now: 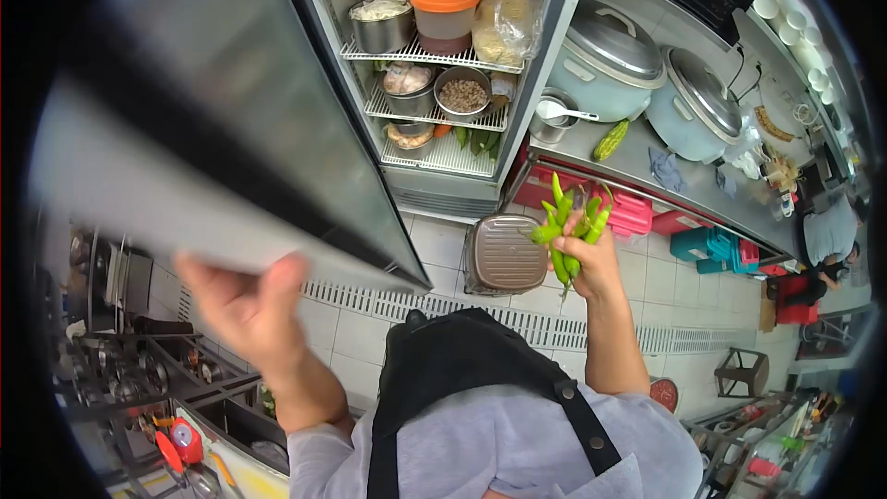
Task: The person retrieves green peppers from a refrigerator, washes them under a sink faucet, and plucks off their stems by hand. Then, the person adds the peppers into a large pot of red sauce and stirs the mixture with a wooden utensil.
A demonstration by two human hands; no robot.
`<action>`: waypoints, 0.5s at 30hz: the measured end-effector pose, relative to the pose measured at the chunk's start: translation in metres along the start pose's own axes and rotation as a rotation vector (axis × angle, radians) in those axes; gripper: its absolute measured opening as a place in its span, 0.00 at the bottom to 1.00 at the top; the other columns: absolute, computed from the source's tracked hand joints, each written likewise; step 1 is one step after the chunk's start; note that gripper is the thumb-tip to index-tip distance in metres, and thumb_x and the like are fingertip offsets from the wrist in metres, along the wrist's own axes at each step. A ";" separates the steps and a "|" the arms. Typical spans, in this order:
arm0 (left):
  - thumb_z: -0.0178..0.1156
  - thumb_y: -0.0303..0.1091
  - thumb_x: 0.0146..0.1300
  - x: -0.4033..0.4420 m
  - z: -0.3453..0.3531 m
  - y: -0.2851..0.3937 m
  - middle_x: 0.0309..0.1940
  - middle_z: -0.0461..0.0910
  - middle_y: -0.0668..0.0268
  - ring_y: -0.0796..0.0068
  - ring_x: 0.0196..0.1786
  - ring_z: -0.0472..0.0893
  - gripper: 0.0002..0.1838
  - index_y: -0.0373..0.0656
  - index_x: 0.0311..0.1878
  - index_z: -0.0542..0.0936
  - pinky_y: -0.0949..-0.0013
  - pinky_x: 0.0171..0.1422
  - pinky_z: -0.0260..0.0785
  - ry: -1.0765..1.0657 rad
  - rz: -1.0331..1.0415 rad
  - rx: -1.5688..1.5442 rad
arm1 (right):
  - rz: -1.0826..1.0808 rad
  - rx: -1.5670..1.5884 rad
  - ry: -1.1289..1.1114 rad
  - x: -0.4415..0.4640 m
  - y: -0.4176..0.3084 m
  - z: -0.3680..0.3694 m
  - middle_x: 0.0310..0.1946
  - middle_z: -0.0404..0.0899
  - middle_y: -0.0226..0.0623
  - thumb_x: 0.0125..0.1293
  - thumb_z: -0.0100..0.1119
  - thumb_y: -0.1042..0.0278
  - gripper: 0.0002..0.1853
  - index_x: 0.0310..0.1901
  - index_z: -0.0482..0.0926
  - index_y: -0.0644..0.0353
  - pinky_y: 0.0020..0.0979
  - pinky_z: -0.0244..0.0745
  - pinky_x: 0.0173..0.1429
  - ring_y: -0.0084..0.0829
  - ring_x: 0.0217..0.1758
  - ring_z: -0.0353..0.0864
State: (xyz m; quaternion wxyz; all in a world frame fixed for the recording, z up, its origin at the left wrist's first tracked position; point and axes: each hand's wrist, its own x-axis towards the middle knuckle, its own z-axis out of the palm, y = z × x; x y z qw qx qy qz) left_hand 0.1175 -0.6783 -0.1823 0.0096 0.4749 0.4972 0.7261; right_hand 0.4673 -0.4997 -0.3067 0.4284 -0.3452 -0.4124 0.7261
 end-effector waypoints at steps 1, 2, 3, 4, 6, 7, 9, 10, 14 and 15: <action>0.84 0.34 0.56 0.005 0.042 0.011 0.55 0.80 0.64 0.71 0.55 0.82 0.40 0.36 0.68 0.72 0.67 0.63 0.74 0.001 -0.076 -0.014 | 0.006 -0.007 0.009 -0.007 -0.001 -0.010 0.47 0.82 0.45 0.60 0.71 0.80 0.14 0.44 0.76 0.61 0.39 0.88 0.33 0.37 0.40 0.86; 0.84 0.33 0.55 0.012 0.080 0.015 0.54 0.79 0.64 0.72 0.53 0.81 0.34 0.36 0.61 0.76 0.67 0.60 0.75 -0.034 -0.061 -0.018 | 0.003 -0.010 0.035 -0.015 -0.006 -0.016 0.44 0.81 0.43 0.59 0.72 0.79 0.15 0.44 0.75 0.60 0.39 0.88 0.33 0.37 0.39 0.86; 0.84 0.34 0.54 0.021 0.101 0.011 0.52 0.79 0.61 0.68 0.51 0.80 0.30 0.34 0.55 0.78 0.65 0.56 0.75 -0.148 0.067 0.175 | -0.004 -0.041 0.070 -0.022 -0.003 -0.033 0.46 0.81 0.46 0.58 0.71 0.78 0.18 0.46 0.74 0.58 0.39 0.88 0.32 0.38 0.40 0.86; 0.83 0.34 0.54 0.030 0.121 0.008 0.51 0.78 0.58 0.64 0.48 0.79 0.25 0.33 0.48 0.80 0.64 0.53 0.74 -0.237 0.216 0.353 | -0.008 -0.072 0.082 -0.025 0.002 -0.048 0.49 0.80 0.48 0.58 0.70 0.77 0.20 0.49 0.73 0.56 0.38 0.88 0.31 0.39 0.41 0.85; 0.78 0.32 0.60 0.032 0.164 -0.013 0.58 0.77 0.58 0.64 0.55 0.80 0.24 0.36 0.56 0.80 0.65 0.56 0.79 -0.294 0.255 0.246 | -0.026 -0.019 0.136 -0.034 -0.002 -0.048 0.38 0.79 0.40 0.57 0.72 0.78 0.19 0.46 0.72 0.59 0.39 0.88 0.32 0.36 0.35 0.85; 0.77 0.32 0.61 0.029 0.179 -0.024 0.62 0.76 0.58 0.64 0.59 0.80 0.24 0.38 0.58 0.79 0.64 0.58 0.80 -0.324 0.225 0.129 | -0.017 -0.020 0.148 -0.035 0.001 -0.050 0.39 0.79 0.41 0.57 0.71 0.78 0.19 0.46 0.72 0.58 0.39 0.88 0.32 0.37 0.36 0.85; 0.78 0.35 0.62 0.007 0.195 -0.045 0.68 0.71 0.61 0.66 0.67 0.77 0.31 0.44 0.66 0.76 0.58 0.68 0.76 -0.453 -0.053 -0.201 | 0.015 -0.037 0.151 -0.035 0.008 -0.057 0.41 0.79 0.43 0.58 0.69 0.79 0.18 0.47 0.72 0.57 0.38 0.87 0.31 0.37 0.37 0.85; 0.80 0.39 0.62 -0.009 0.189 -0.051 0.70 0.69 0.63 0.67 0.71 0.75 0.37 0.46 0.71 0.73 0.55 0.75 0.70 -0.498 -0.200 -0.286 | 0.032 -0.051 0.147 -0.030 0.011 -0.058 0.43 0.79 0.44 0.58 0.68 0.79 0.18 0.47 0.72 0.56 0.37 0.87 0.30 0.38 0.38 0.85; 0.82 0.45 0.60 -0.106 0.150 -0.102 0.81 0.63 0.54 0.55 0.84 0.63 0.55 0.45 0.84 0.58 0.48 0.86 0.56 -0.553 -0.527 -0.363 | 0.095 -0.075 -0.027 -0.006 0.023 -0.027 0.45 0.80 0.45 0.60 0.67 0.81 0.20 0.51 0.72 0.56 0.37 0.87 0.29 0.38 0.40 0.85; 0.82 0.45 0.60 -0.130 0.137 -0.112 0.83 0.59 0.50 0.52 0.85 0.61 0.60 0.45 0.86 0.51 0.47 0.87 0.54 -0.543 -0.608 -0.389 | 0.138 -0.098 -0.091 0.004 0.030 -0.016 0.45 0.80 0.44 0.60 0.67 0.81 0.19 0.50 0.72 0.57 0.37 0.87 0.32 0.38 0.41 0.85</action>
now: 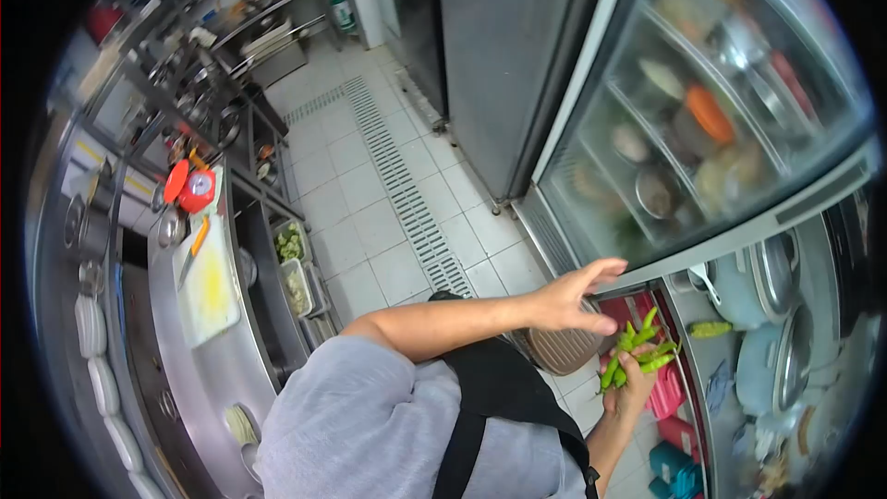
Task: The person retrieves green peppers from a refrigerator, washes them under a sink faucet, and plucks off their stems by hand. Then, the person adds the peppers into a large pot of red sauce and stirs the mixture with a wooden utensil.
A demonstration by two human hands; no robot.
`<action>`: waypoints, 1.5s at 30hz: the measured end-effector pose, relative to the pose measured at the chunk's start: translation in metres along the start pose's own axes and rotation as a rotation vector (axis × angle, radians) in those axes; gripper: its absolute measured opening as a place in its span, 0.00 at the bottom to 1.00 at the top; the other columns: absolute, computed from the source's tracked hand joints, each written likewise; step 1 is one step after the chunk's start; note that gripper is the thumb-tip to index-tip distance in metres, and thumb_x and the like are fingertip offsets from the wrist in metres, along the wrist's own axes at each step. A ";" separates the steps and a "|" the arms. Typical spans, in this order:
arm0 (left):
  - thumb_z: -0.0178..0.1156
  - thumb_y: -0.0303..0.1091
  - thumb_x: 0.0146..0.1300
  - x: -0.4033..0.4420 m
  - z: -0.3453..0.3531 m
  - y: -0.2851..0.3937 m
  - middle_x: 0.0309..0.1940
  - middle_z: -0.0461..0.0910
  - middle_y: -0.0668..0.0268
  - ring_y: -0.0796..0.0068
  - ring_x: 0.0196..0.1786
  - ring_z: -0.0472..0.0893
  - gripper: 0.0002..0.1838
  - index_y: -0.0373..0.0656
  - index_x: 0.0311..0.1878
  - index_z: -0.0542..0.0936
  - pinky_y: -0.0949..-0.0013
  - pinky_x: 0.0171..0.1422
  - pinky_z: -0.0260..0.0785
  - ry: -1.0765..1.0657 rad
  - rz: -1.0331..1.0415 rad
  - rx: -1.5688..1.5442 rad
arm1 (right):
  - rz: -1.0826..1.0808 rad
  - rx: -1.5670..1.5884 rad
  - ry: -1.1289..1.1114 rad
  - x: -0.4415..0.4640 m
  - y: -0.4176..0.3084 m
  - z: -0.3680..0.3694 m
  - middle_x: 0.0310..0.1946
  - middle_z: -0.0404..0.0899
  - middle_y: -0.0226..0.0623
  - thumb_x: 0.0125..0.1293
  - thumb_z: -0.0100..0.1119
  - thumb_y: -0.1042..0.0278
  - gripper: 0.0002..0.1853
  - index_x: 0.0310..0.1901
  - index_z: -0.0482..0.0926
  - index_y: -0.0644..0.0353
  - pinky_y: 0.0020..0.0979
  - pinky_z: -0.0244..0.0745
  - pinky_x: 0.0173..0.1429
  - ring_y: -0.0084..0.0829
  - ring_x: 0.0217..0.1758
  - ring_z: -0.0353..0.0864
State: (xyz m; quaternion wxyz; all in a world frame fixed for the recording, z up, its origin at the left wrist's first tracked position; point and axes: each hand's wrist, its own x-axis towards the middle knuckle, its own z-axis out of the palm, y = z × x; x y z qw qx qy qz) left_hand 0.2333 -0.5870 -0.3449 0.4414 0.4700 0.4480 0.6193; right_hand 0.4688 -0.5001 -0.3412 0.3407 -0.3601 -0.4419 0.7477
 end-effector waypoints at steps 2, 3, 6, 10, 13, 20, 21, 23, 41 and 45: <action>0.82 0.44 0.60 -0.030 -0.015 -0.020 0.84 0.57 0.50 0.53 0.86 0.59 0.64 0.45 0.88 0.46 0.48 0.88 0.53 0.032 0.008 -0.055 | 0.097 -0.074 -0.109 0.024 0.010 0.030 0.47 0.81 0.43 0.60 0.67 0.81 0.18 0.50 0.74 0.59 0.38 0.89 0.39 0.36 0.44 0.85; 0.82 0.43 0.61 -0.040 -0.024 -0.023 0.85 0.57 0.50 0.54 0.85 0.60 0.64 0.45 0.88 0.45 0.49 0.87 0.54 0.105 0.063 -0.028 | 0.067 -0.089 -0.187 0.039 0.022 0.048 0.48 0.82 0.42 0.61 0.68 0.81 0.17 0.50 0.75 0.61 0.37 0.87 0.45 0.34 0.46 0.86; 0.79 0.40 0.64 -0.061 -0.046 -0.022 0.85 0.57 0.52 0.57 0.84 0.61 0.62 0.45 0.89 0.44 0.52 0.86 0.55 0.302 0.131 -0.097 | 0.114 -0.130 -0.396 0.058 0.035 0.139 0.46 0.80 0.34 0.60 0.69 0.82 0.18 0.52 0.78 0.62 0.33 0.83 0.52 0.30 0.48 0.84; 0.65 0.37 0.77 -0.080 -0.122 -0.003 0.77 0.69 0.52 0.63 0.76 0.72 0.43 0.43 0.87 0.52 0.58 0.80 0.65 0.671 0.089 -0.072 | 0.294 -0.277 -0.696 0.097 0.093 0.229 0.40 0.85 0.35 0.68 0.70 0.73 0.16 0.55 0.82 0.66 0.32 0.85 0.34 0.27 0.36 0.85; 0.59 0.42 0.82 -0.105 -0.187 -0.006 0.75 0.73 0.53 0.64 0.72 0.75 0.38 0.44 0.86 0.55 0.58 0.77 0.69 0.861 0.157 -0.229 | 0.372 -0.296 -0.764 0.109 0.123 0.314 0.40 0.86 0.34 0.68 0.68 0.78 0.16 0.56 0.83 0.64 0.33 0.86 0.33 0.28 0.38 0.87; 0.57 0.47 0.83 -0.154 -0.343 0.016 0.62 0.82 0.62 0.74 0.52 0.79 0.26 0.45 0.75 0.72 0.65 0.60 0.74 1.080 0.197 -0.721 | 0.526 -0.356 -0.904 0.145 0.176 0.478 0.43 0.85 0.36 0.68 0.68 0.78 0.14 0.54 0.80 0.62 0.37 0.89 0.33 0.30 0.40 0.88; 0.57 0.46 0.82 -0.161 -0.368 0.022 0.60 0.83 0.62 0.74 0.51 0.79 0.24 0.44 0.73 0.74 0.64 0.59 0.75 1.076 0.185 -0.720 | 0.550 -0.379 -0.918 0.154 0.182 0.498 0.44 0.85 0.37 0.68 0.68 0.78 0.14 0.53 0.80 0.61 0.37 0.89 0.33 0.31 0.40 0.88; 0.58 0.44 0.81 -0.168 -0.410 0.039 0.56 0.83 0.61 0.72 0.50 0.81 0.19 0.41 0.65 0.77 0.62 0.58 0.74 1.087 0.175 -0.739 | 0.577 -0.407 -0.923 0.165 0.185 0.540 0.45 0.85 0.40 0.69 0.68 0.77 0.11 0.51 0.80 0.60 0.38 0.89 0.32 0.34 0.41 0.89; 0.62 0.43 0.80 -0.174 -0.823 0.074 0.55 0.86 0.53 0.58 0.56 0.84 0.15 0.43 0.56 0.72 0.42 0.69 0.73 1.373 0.236 -0.582 | 0.845 -0.315 -1.112 0.378 0.313 0.882 0.58 0.84 0.46 0.70 0.69 0.74 0.09 0.49 0.81 0.60 0.39 0.87 0.33 0.36 0.43 0.89; 0.59 0.41 0.82 -0.213 -0.934 0.109 0.46 0.84 0.57 0.60 0.52 0.84 0.13 0.41 0.56 0.72 0.45 0.69 0.77 1.600 0.362 -0.570 | 0.889 -0.386 -1.224 0.412 0.338 1.005 0.58 0.84 0.46 0.69 0.70 0.73 0.10 0.49 0.81 0.62 0.38 0.89 0.35 0.36 0.44 0.88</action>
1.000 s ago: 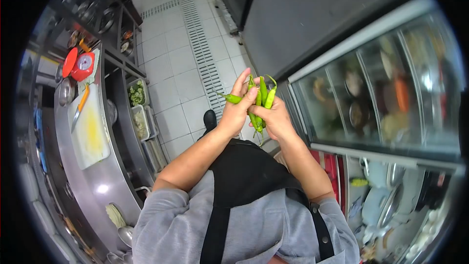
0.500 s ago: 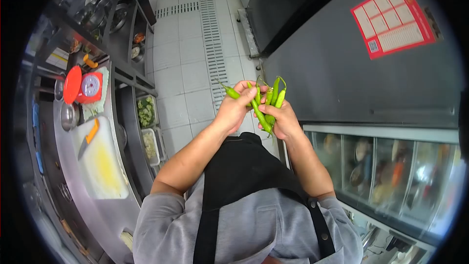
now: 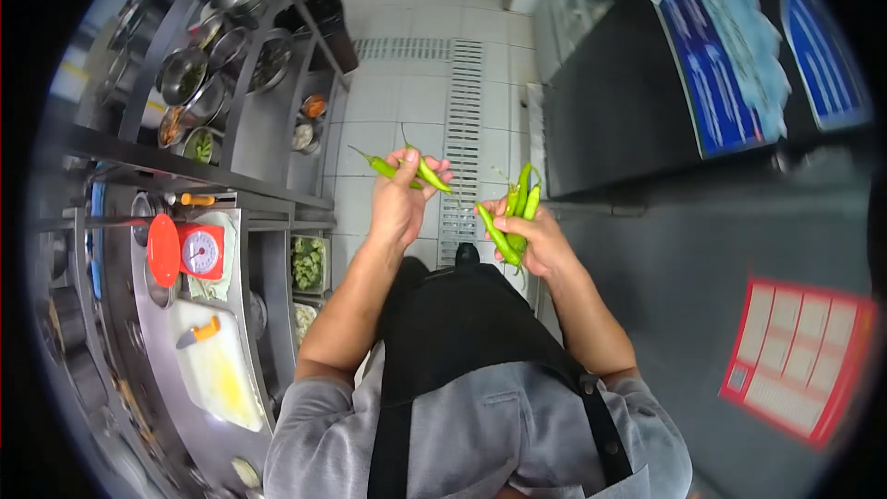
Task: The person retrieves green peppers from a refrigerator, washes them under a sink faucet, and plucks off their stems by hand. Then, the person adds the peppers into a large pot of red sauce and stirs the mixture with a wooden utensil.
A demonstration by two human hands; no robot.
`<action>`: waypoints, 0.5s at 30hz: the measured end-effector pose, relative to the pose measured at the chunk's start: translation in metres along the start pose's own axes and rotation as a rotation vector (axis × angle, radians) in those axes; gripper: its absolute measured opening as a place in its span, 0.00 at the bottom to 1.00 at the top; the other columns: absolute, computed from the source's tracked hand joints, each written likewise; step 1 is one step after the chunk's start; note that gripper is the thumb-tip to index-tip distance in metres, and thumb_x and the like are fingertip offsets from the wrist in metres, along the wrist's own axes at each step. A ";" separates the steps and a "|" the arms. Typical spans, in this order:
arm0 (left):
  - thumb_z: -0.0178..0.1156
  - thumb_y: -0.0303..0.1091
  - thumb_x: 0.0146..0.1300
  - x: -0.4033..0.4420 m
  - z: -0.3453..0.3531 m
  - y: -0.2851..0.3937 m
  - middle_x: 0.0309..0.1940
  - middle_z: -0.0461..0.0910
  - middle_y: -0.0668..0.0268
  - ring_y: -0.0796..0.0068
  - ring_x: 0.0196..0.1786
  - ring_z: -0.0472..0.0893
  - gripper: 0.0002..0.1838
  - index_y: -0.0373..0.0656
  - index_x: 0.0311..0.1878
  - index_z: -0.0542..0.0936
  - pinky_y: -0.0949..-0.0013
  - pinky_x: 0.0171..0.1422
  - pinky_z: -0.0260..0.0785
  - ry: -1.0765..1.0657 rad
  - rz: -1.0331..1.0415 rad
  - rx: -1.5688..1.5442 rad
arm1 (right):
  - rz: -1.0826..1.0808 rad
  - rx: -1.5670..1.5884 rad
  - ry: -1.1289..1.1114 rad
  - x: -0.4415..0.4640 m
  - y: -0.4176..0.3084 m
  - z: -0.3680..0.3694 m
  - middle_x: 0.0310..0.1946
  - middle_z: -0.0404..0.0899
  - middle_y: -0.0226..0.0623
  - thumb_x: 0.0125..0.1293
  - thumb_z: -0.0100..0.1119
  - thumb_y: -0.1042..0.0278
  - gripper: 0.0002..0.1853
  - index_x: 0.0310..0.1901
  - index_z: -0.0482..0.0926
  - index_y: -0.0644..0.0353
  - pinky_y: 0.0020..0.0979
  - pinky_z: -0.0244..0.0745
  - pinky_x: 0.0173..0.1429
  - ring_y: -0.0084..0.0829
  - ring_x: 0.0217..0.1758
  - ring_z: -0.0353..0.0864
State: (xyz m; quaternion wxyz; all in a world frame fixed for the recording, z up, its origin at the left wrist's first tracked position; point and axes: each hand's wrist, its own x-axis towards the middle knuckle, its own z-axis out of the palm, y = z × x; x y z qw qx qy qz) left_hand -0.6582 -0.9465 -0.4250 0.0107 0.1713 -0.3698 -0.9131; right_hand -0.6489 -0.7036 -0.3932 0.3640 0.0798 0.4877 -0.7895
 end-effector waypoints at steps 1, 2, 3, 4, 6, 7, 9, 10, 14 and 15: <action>0.59 0.41 0.82 0.016 -0.009 0.009 0.44 0.83 0.59 0.60 0.52 0.84 0.13 0.41 0.55 0.72 0.46 0.67 0.78 0.038 0.028 -0.002 | 0.003 -0.019 -0.014 0.026 -0.013 0.004 0.57 0.84 0.45 0.69 0.70 0.73 0.10 0.50 0.81 0.62 0.39 0.89 0.35 0.36 0.44 0.88; 0.60 0.37 0.81 0.030 -0.005 0.023 0.39 0.79 0.63 0.64 0.48 0.84 0.12 0.41 0.56 0.73 0.52 0.60 0.81 0.101 0.026 -0.023 | -0.002 -0.040 -0.027 0.058 -0.029 0.008 0.55 0.84 0.45 0.69 0.69 0.74 0.10 0.50 0.81 0.62 0.39 0.89 0.35 0.36 0.44 0.88; 0.60 0.35 0.80 0.047 -0.009 0.031 0.39 0.79 0.64 0.65 0.47 0.84 0.11 0.41 0.57 0.73 0.54 0.59 0.81 0.105 -0.004 -0.031 | -0.018 -0.064 -0.042 0.090 -0.047 0.013 0.54 0.84 0.44 0.70 0.69 0.74 0.10 0.50 0.81 0.62 0.39 0.89 0.36 0.36 0.44 0.88; 0.61 0.34 0.79 0.062 -0.014 0.036 0.39 0.79 0.64 0.66 0.45 0.83 0.11 0.41 0.57 0.73 0.55 0.57 0.81 0.100 -0.034 -0.040 | -0.027 -0.072 -0.050 0.119 -0.061 0.021 0.49 0.84 0.41 0.70 0.69 0.74 0.09 0.49 0.81 0.62 0.39 0.90 0.36 0.35 0.45 0.88; 0.62 0.28 0.76 0.099 -0.014 0.045 0.39 0.78 0.66 0.70 0.40 0.82 0.12 0.40 0.58 0.73 0.60 0.50 0.80 0.135 -0.074 -0.063 | -0.021 -0.115 -0.010 0.174 -0.091 0.042 0.49 0.84 0.40 0.70 0.68 0.75 0.09 0.50 0.81 0.63 0.39 0.90 0.37 0.35 0.45 0.89; 0.64 0.34 0.76 0.121 -0.013 0.050 0.38 0.77 0.69 0.72 0.41 0.81 0.13 0.44 0.58 0.75 0.63 0.52 0.77 0.129 -0.105 0.002 | -0.028 -0.134 0.009 0.203 -0.104 0.052 0.48 0.84 0.40 0.71 0.68 0.75 0.09 0.50 0.81 0.63 0.39 0.90 0.37 0.35 0.45 0.89; 0.67 0.35 0.75 0.173 -0.014 0.061 0.39 0.77 0.68 0.75 0.39 0.80 0.16 0.40 0.57 0.73 0.65 0.45 0.77 0.079 -0.110 -0.054 | -0.121 -0.159 0.028 0.265 -0.122 0.068 0.46 0.84 0.38 0.71 0.67 0.77 0.09 0.50 0.81 0.63 0.38 0.90 0.38 0.31 0.44 0.87; 0.69 0.39 0.75 0.201 -0.013 0.069 0.39 0.77 0.69 0.78 0.38 0.78 0.17 0.42 0.55 0.74 0.69 0.42 0.72 0.020 -0.094 -0.051 | -0.150 -0.172 0.070 0.292 -0.128 0.074 0.45 0.84 0.37 0.71 0.67 0.77 0.09 0.50 0.81 0.63 0.38 0.89 0.38 0.30 0.43 0.87; 0.71 0.43 0.74 0.307 0.015 0.119 0.40 0.76 0.72 0.81 0.37 0.75 0.19 0.44 0.55 0.73 0.72 0.41 0.68 -0.111 -0.182 0.037 | -0.357 -0.153 0.194 0.384 -0.169 0.090 0.42 0.84 0.36 0.73 0.66 0.78 0.07 0.49 0.80 0.63 0.32 0.83 0.35 0.26 0.39 0.84; 0.71 0.44 0.74 0.335 0.024 0.130 0.39 0.76 0.72 0.81 0.37 0.75 0.21 0.44 0.56 0.73 0.73 0.42 0.67 -0.132 -0.150 0.017 | -0.414 -0.142 0.222 0.407 -0.186 0.095 0.42 0.84 0.36 0.73 0.66 0.78 0.07 0.49 0.80 0.63 0.31 0.82 0.35 0.26 0.38 0.84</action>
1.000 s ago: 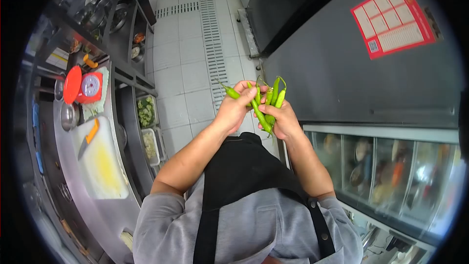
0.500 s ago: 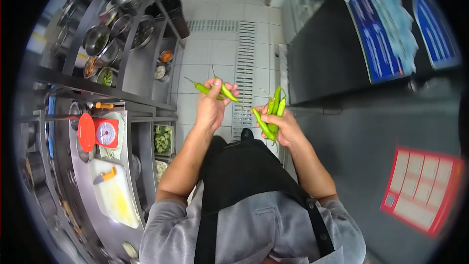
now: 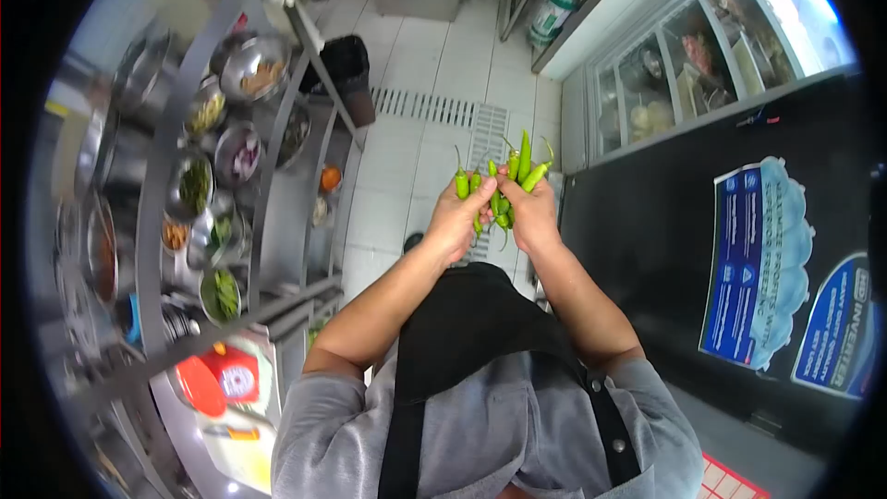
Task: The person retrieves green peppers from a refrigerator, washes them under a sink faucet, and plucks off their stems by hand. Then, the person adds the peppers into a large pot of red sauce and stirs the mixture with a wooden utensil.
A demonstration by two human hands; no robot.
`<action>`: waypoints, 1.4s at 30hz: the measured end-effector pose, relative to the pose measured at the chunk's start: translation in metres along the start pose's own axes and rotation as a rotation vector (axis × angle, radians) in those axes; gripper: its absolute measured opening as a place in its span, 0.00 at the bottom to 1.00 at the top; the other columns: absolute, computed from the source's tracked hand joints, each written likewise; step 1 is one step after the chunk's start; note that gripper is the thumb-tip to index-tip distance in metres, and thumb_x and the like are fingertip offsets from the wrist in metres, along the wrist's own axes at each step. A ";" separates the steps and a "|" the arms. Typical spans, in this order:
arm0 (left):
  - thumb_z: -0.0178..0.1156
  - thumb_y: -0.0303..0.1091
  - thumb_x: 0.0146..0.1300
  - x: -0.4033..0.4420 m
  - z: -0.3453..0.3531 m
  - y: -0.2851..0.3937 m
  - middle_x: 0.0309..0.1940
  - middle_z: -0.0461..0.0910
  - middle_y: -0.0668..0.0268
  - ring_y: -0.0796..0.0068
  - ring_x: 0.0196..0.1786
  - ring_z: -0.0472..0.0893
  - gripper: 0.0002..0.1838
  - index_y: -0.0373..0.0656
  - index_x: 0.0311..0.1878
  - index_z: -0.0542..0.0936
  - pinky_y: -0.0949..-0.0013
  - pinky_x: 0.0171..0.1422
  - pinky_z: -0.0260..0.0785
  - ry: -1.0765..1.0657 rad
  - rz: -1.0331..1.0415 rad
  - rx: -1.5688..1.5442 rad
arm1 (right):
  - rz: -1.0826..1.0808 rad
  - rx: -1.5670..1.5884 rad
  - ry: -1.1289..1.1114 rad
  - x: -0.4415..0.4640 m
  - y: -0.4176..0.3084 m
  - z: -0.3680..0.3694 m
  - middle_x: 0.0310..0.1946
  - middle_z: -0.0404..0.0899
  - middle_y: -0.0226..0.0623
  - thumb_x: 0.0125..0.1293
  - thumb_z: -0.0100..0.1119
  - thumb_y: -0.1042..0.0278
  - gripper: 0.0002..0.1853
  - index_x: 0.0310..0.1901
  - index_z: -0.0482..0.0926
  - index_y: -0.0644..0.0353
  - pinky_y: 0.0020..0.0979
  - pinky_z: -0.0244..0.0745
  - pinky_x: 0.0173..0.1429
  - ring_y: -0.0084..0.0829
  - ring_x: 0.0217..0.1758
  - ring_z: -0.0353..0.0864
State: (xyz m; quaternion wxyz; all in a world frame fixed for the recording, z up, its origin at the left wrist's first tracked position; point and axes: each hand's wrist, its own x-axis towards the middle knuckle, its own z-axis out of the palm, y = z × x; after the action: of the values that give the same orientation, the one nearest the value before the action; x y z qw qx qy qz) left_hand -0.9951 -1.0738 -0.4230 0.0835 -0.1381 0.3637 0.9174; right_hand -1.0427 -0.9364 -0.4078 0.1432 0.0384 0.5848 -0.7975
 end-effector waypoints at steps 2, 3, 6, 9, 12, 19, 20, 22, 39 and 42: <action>0.72 0.47 0.73 0.041 0.012 0.020 0.39 0.77 0.72 0.81 0.38 0.74 0.23 0.45 0.57 0.73 0.73 0.43 0.67 -0.026 0.043 -0.035 | -0.044 0.008 0.082 0.039 -0.027 0.018 0.40 0.84 0.35 0.73 0.66 0.78 0.06 0.48 0.81 0.63 0.30 0.80 0.38 0.26 0.36 0.84; 0.73 0.49 0.71 0.060 0.016 0.030 0.41 0.77 0.72 0.81 0.39 0.75 0.26 0.45 0.60 0.73 0.73 0.43 0.67 -0.056 0.046 -0.037 | -0.044 0.025 0.116 0.057 -0.042 0.023 0.40 0.84 0.34 0.73 0.66 0.78 0.05 0.47 0.81 0.63 0.30 0.80 0.38 0.25 0.36 0.84; 0.75 0.43 0.71 0.126 0.015 0.045 0.46 0.76 0.71 0.80 0.42 0.75 0.27 0.45 0.62 0.72 0.73 0.44 0.67 -0.145 0.133 -0.041 | -0.077 0.046 0.190 0.128 -0.056 0.024 0.39 0.84 0.32 0.73 0.66 0.78 0.04 0.46 0.82 0.61 0.31 0.79 0.42 0.25 0.39 0.83; 0.77 0.25 0.64 0.192 0.017 0.081 0.50 0.75 0.72 0.81 0.47 0.76 0.33 0.47 0.67 0.68 0.70 0.51 0.72 -0.190 0.165 0.165 | -0.056 0.074 0.217 0.206 -0.061 0.027 0.41 0.82 0.30 0.73 0.66 0.78 0.05 0.47 0.81 0.60 0.31 0.78 0.47 0.24 0.42 0.82; 0.78 0.19 0.58 0.268 0.017 0.115 0.53 0.77 0.71 0.81 0.50 0.78 0.39 0.46 0.70 0.69 0.70 0.55 0.75 -0.152 0.204 0.275 | -0.069 0.052 0.180 0.295 -0.059 0.033 0.41 0.82 0.30 0.73 0.65 0.78 0.06 0.48 0.80 0.60 0.31 0.78 0.47 0.24 0.42 0.81; 0.76 0.24 0.63 0.408 0.017 0.213 0.48 0.82 0.72 0.80 0.47 0.81 0.29 0.44 0.65 0.75 0.72 0.47 0.74 0.289 0.360 0.163 | 0.046 0.021 -0.200 0.487 -0.097 0.111 0.39 0.79 0.29 0.77 0.63 0.71 0.04 0.48 0.79 0.60 0.31 0.76 0.49 0.24 0.44 0.79; 0.76 0.25 0.64 0.421 0.017 0.228 0.45 0.82 0.73 0.82 0.43 0.79 0.25 0.45 0.62 0.77 0.73 0.43 0.71 0.356 0.398 0.158 | 0.088 0.028 -0.246 0.508 -0.099 0.124 0.39 0.79 0.29 0.77 0.63 0.70 0.05 0.48 0.79 0.60 0.31 0.76 0.49 0.24 0.44 0.79; 0.75 0.28 0.66 0.450 0.007 0.263 0.39 0.82 0.76 0.86 0.36 0.76 0.19 0.45 0.57 0.80 0.76 0.36 0.64 0.489 0.476 0.142 | 0.178 -0.033 -0.361 0.559 -0.092 0.149 0.43 0.80 0.31 0.78 0.62 0.71 0.07 0.52 0.78 0.60 0.32 0.76 0.53 0.26 0.47 0.78; 0.65 0.39 0.76 0.733 -0.136 0.540 0.37 0.82 0.68 0.78 0.37 0.80 0.11 0.42 0.51 0.81 0.71 0.41 0.70 0.707 0.733 0.033 | 0.437 -0.115 -0.478 0.904 -0.136 0.302 0.56 0.83 0.42 0.83 0.58 0.60 0.13 0.59 0.77 0.58 0.39 0.86 0.42 0.39 0.54 0.89; 0.64 0.37 0.76 0.768 -0.152 0.585 0.42 0.86 0.63 0.76 0.43 0.84 0.11 0.41 0.52 0.80 0.71 0.42 0.71 0.567 0.593 -0.046 | 0.403 -0.104 -0.590 0.957 -0.145 0.319 0.60 0.83 0.43 0.83 0.58 0.61 0.13 0.60 0.77 0.58 0.36 0.85 0.39 0.39 0.51 0.90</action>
State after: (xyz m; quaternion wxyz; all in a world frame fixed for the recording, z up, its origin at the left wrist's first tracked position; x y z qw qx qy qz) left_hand -1.8423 -1.5604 -0.3929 -0.2914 -0.2764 0.3757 0.8352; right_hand -1.9634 -1.3734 -0.3937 0.4620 -0.0862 0.5386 -0.6993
